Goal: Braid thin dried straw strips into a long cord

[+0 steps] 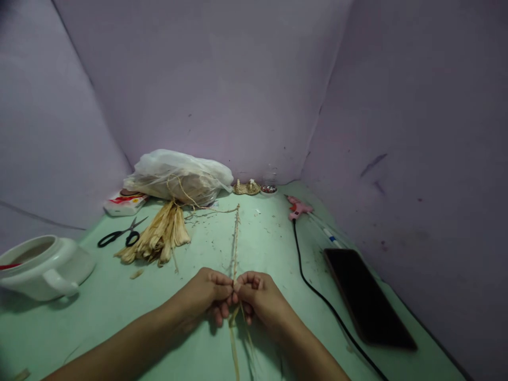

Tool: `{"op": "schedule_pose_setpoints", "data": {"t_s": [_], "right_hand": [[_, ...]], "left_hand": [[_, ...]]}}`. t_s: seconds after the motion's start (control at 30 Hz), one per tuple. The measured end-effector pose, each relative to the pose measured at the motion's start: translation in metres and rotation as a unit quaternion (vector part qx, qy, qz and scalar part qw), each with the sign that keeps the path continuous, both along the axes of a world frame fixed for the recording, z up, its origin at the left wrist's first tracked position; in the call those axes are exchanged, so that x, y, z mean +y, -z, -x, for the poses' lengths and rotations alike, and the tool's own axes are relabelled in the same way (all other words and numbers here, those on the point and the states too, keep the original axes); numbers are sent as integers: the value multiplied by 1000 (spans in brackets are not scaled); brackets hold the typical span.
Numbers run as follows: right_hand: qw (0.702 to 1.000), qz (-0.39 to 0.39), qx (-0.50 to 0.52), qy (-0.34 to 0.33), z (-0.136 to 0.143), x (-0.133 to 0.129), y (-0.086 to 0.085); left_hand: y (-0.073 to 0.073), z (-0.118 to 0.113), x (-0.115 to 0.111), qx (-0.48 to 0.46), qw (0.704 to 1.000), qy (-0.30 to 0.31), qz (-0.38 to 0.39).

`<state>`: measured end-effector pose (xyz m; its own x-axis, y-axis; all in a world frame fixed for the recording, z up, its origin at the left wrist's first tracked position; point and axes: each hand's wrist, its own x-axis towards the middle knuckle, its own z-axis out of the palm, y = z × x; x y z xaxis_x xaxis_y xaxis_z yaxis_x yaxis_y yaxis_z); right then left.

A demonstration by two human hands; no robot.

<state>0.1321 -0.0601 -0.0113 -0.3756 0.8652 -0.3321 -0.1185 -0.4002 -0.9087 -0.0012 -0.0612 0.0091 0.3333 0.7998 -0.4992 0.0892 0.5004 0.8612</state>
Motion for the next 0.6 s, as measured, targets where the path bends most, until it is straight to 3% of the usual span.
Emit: {"op": "schedule_pose_setpoints", "data": {"t_s": [0.13, 0.3, 0.47, 0.6], "right_hand": [[998, -15, -58, -13, 0, 2, 0], [991, -54, -124, 17, 2, 0, 5], [939, -181, -291, 32, -2, -7, 11], [905, -206, -373, 4, -6, -12, 8]], "left_hand": [[11, 4, 4, 63, 997, 7, -40], [19, 5, 8, 115, 989, 24, -86], [22, 2, 9, 157, 979, 29, -127], [23, -3, 6, 177, 969, 21, -172]]}}
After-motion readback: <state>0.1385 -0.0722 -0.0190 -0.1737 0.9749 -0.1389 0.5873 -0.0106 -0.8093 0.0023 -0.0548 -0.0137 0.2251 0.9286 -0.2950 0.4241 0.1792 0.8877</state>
